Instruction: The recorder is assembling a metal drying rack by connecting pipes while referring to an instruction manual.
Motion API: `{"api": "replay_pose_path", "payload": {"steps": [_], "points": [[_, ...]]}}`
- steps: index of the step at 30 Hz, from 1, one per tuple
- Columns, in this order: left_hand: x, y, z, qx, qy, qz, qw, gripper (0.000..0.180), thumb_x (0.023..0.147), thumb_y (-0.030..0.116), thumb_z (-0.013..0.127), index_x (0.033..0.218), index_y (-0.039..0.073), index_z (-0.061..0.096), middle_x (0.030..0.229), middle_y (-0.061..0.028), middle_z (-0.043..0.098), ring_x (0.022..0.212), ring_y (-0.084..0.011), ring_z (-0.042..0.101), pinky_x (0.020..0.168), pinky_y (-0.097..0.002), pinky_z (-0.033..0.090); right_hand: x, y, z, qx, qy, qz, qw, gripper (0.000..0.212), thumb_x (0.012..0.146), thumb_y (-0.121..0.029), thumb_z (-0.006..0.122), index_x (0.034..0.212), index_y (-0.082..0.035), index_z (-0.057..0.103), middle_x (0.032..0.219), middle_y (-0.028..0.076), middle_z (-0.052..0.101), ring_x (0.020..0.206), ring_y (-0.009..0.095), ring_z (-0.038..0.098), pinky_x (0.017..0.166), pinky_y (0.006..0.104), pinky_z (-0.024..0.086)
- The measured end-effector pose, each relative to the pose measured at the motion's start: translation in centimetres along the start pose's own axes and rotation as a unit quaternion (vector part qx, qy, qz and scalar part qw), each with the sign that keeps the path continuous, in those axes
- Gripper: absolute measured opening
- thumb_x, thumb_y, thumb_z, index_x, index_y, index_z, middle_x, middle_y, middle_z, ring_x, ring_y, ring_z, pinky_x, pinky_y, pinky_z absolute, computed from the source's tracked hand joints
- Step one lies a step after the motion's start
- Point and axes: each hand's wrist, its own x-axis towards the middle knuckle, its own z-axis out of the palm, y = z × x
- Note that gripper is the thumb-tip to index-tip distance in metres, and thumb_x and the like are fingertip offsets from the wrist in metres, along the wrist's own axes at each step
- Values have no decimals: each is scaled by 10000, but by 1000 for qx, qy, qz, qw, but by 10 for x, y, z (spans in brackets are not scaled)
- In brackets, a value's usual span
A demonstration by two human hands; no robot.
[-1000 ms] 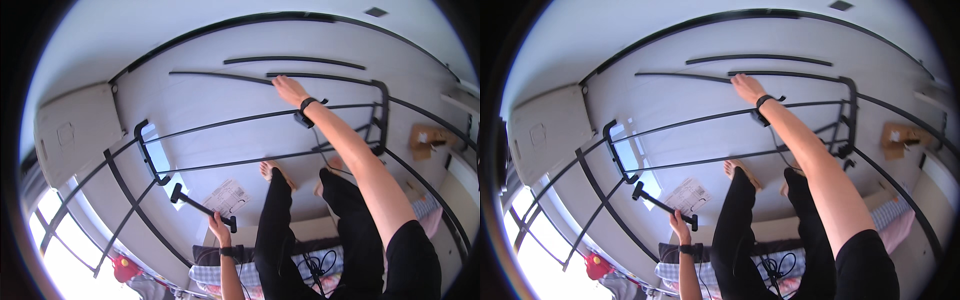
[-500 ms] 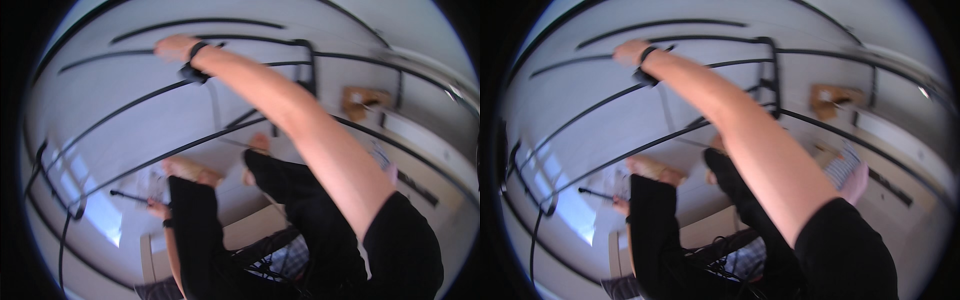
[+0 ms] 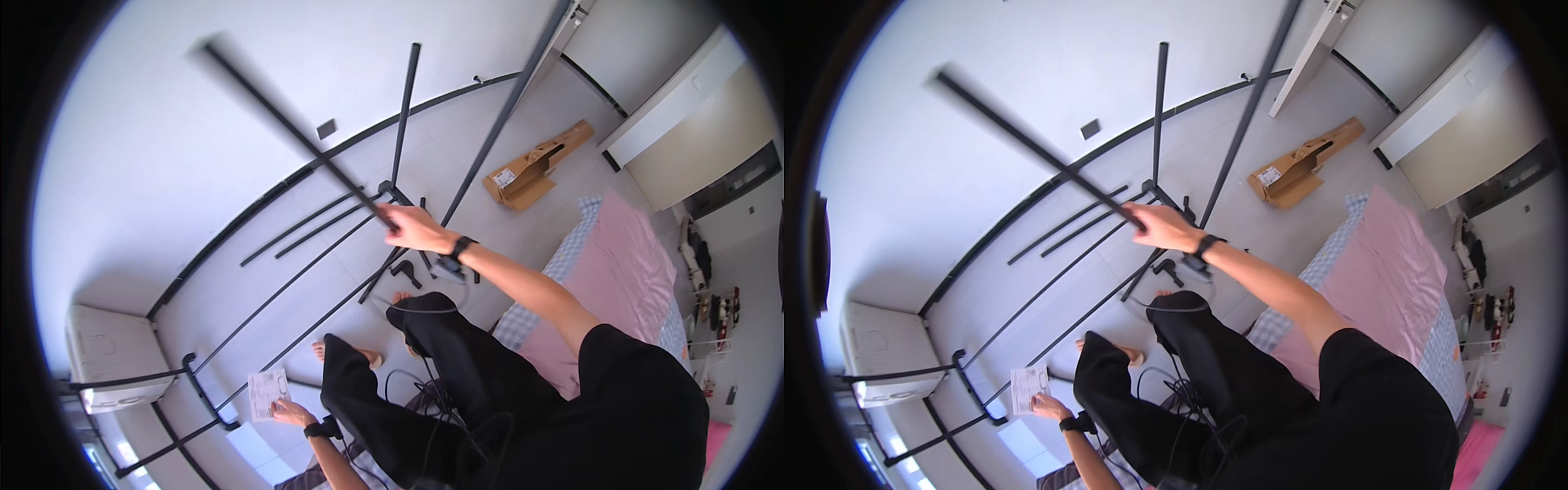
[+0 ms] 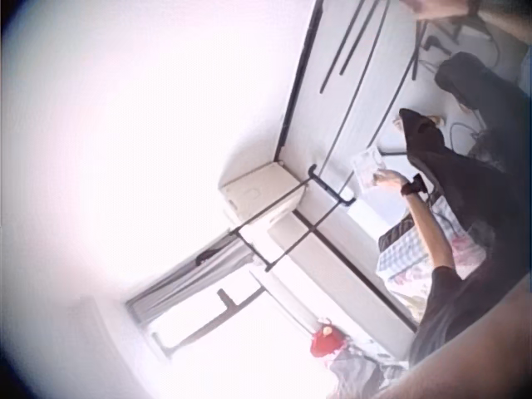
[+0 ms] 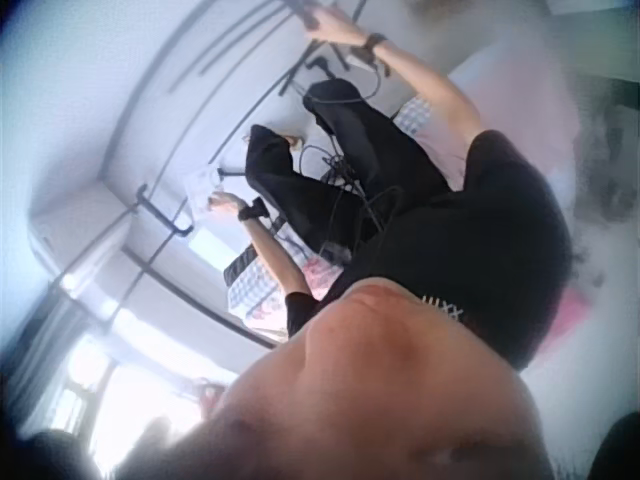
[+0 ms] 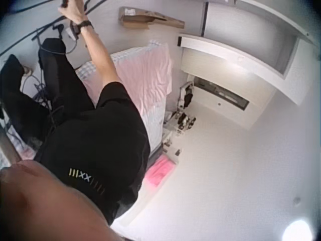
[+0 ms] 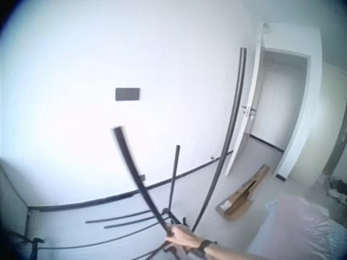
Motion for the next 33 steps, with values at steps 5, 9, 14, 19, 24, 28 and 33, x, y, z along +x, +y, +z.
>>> {"api": "replay_pose_path", "payload": {"steps": [5,9,14,19,24,28,33], "points": [[-12,80,-124,-99,46,156,982,428,1008,242,486,1280,-85,528,1281,-253,527,1216,-380,489,1085,-465,343,-104,35,-41,234,48,162,957,212,975,-201,594,901,-13,657,708,35,680,569,111,678,480,236,497],[-45,141,-169,-106,6,234,966,380,1002,196,497,1275,-66,538,1289,-256,536,1216,-366,494,1071,-451,359,-150,105,-46,289,135,186,929,124,954,-141,632,943,-21,661,766,43,684,647,103,683,495,227,511],[-76,127,-159,-62,-80,202,974,351,984,156,511,1279,-32,541,1305,-227,521,1224,-350,488,1065,-455,362,-169,193,-5,317,148,286,892,148,922,-109,672,1028,-6,679,817,61,708,738,124,706,594,247,564],[-76,130,-151,23,-107,194,975,379,987,174,535,1316,-14,508,1315,-219,509,1242,-354,477,1076,-446,357,-143,283,67,248,148,292,912,195,853,-120,692,1002,5,698,780,78,712,720,150,700,650,273,560],[-86,166,-116,29,-184,208,960,395,1014,216,506,1330,-21,495,1314,-223,521,1241,-363,483,1101,-434,325,-127,393,85,69,194,231,951,244,795,-166,713,959,15,718,780,112,725,736,221,695,701,345,554],[-69,155,-123,77,-193,212,955,409,1026,226,473,1329,-48,484,1309,-247,522,1244,-380,471,1094,-445,322,-106,363,136,199,120,338,912,200,800,-199,720,868,-10,722,723,100,721,681,189,707,665,340,560],[-66,165,-101,58,-212,230,948,417,1025,229,460,1323,-62,479,1302,-257,518,1220,-393,482,1076,-454,341,-85,352,120,250,128,348,894,210,829,-155,695,833,55,692,699,119,717,646,195,730,612,321,579]]}}
